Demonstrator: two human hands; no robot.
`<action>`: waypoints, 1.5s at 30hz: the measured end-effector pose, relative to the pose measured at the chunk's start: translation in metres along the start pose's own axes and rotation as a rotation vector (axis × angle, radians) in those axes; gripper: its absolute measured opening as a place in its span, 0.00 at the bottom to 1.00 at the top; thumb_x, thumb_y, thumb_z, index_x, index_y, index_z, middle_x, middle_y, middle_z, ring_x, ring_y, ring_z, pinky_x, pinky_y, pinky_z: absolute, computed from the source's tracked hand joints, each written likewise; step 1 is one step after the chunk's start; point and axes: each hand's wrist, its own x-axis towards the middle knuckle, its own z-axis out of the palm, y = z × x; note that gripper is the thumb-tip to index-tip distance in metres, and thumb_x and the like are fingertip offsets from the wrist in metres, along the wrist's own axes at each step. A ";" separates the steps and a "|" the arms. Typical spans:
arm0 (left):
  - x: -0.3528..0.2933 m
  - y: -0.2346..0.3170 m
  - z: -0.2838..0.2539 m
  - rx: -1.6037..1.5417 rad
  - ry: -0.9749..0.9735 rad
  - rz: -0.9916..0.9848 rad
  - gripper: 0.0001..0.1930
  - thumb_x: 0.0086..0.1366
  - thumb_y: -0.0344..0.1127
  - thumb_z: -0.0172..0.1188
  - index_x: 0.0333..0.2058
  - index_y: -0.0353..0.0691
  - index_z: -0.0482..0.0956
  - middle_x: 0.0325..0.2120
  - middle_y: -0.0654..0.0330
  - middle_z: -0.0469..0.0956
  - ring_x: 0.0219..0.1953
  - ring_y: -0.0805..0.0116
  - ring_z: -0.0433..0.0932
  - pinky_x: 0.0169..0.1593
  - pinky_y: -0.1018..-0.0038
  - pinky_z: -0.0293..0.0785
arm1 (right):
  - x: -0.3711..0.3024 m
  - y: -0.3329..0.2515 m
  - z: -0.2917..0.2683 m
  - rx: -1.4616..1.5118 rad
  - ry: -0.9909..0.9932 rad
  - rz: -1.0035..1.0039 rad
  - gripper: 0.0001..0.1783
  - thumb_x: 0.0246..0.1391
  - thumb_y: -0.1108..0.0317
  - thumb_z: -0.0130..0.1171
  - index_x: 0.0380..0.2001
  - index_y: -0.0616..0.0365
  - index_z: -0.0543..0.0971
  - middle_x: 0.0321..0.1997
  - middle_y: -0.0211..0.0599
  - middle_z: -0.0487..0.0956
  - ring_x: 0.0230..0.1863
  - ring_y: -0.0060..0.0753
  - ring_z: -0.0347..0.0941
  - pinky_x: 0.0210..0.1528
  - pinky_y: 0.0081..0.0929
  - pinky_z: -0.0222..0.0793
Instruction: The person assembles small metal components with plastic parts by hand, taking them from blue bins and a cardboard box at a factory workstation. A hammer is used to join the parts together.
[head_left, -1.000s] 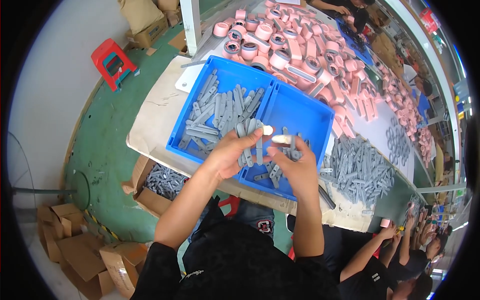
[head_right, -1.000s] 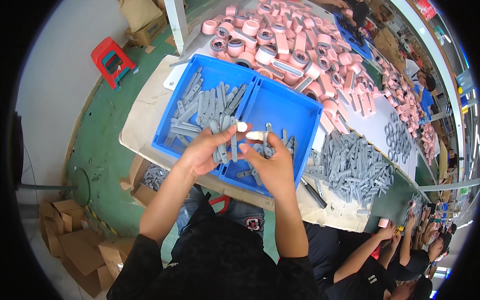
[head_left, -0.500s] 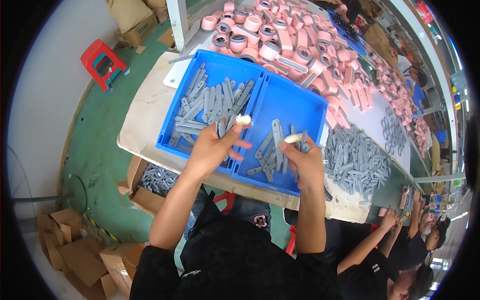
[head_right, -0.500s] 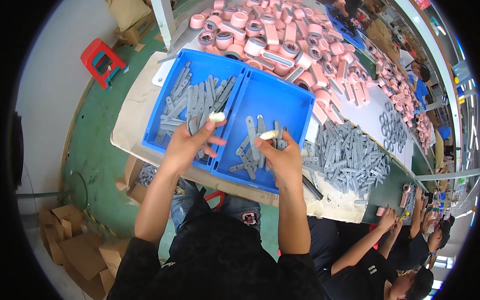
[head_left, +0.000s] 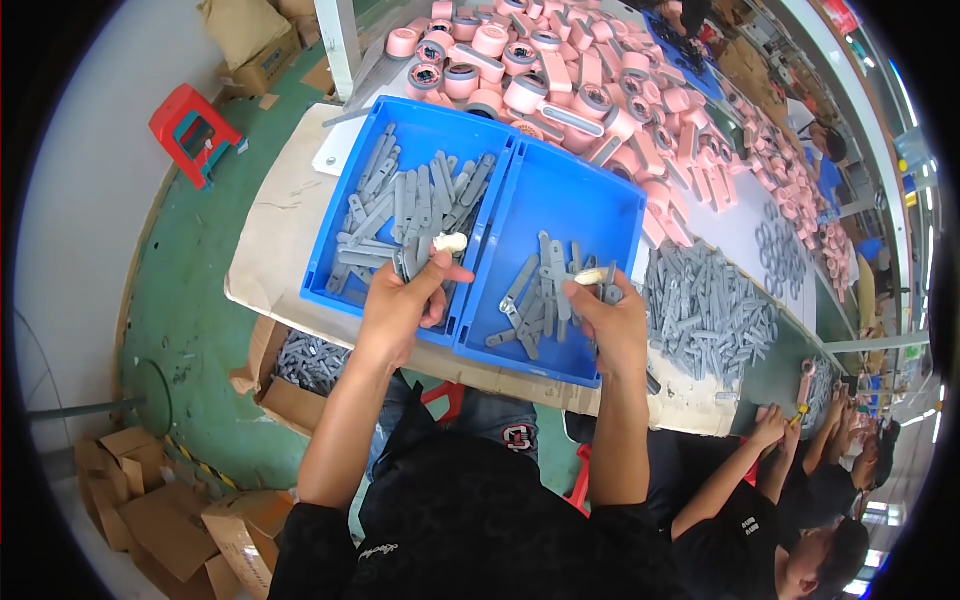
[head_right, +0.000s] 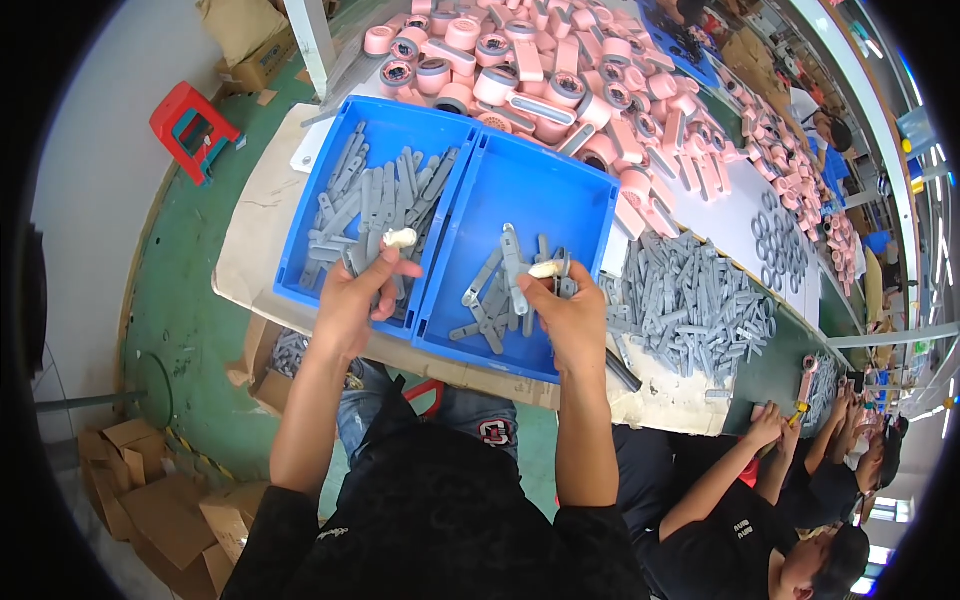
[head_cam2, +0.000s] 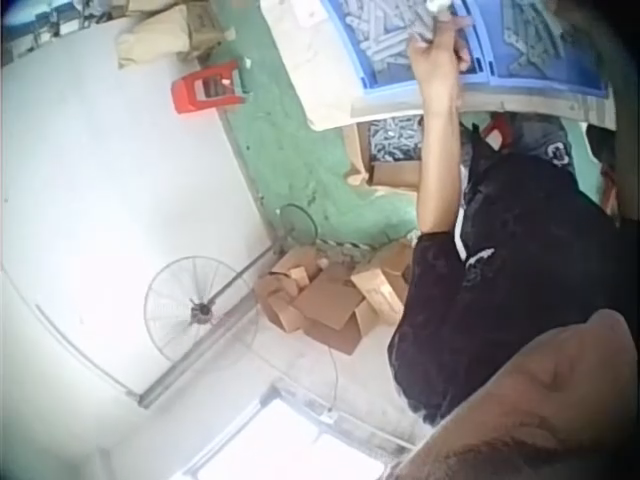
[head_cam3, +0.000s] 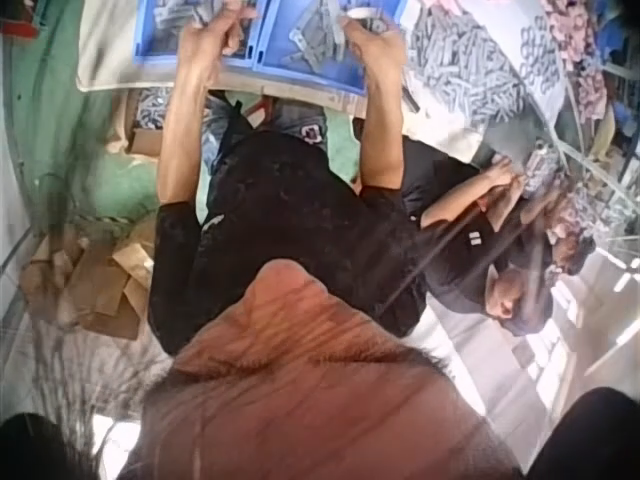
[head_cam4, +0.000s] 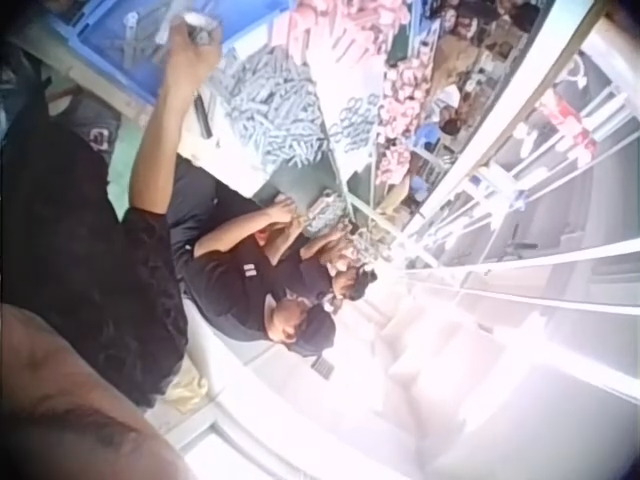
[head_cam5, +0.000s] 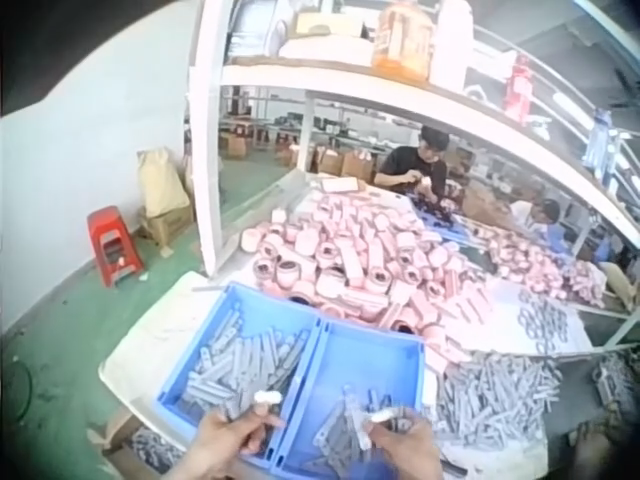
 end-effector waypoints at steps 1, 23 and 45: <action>0.000 0.000 -0.001 -0.002 0.017 0.004 0.12 0.70 0.40 0.59 0.44 0.38 0.78 0.31 0.56 0.83 0.17 0.83 0.64 0.19 0.83 0.56 | 0.002 0.002 -0.003 -0.008 0.027 -0.021 0.12 0.48 0.72 0.71 0.33 0.58 0.77 0.22 0.20 0.73 0.16 0.10 0.60 0.16 0.14 0.51; 0.022 -0.007 0.082 -0.105 -0.280 -0.202 0.14 0.64 0.40 0.66 0.42 0.39 0.76 0.32 0.61 0.80 0.17 0.83 0.59 0.21 0.82 0.54 | -0.013 -0.001 -0.030 0.410 -0.093 -0.003 0.11 0.49 0.75 0.70 0.35 0.57 0.78 0.24 0.23 0.74 0.17 0.12 0.61 0.17 0.14 0.53; 0.082 -0.015 0.107 1.232 -0.391 0.461 0.16 0.58 0.34 0.65 0.45 0.42 0.81 0.35 0.48 0.82 0.37 0.54 0.82 0.40 0.63 0.77 | 0.003 0.013 -0.095 0.459 0.130 -0.134 0.08 0.56 0.73 0.65 0.37 0.58 0.76 0.21 0.20 0.69 0.16 0.12 0.56 0.19 0.16 0.49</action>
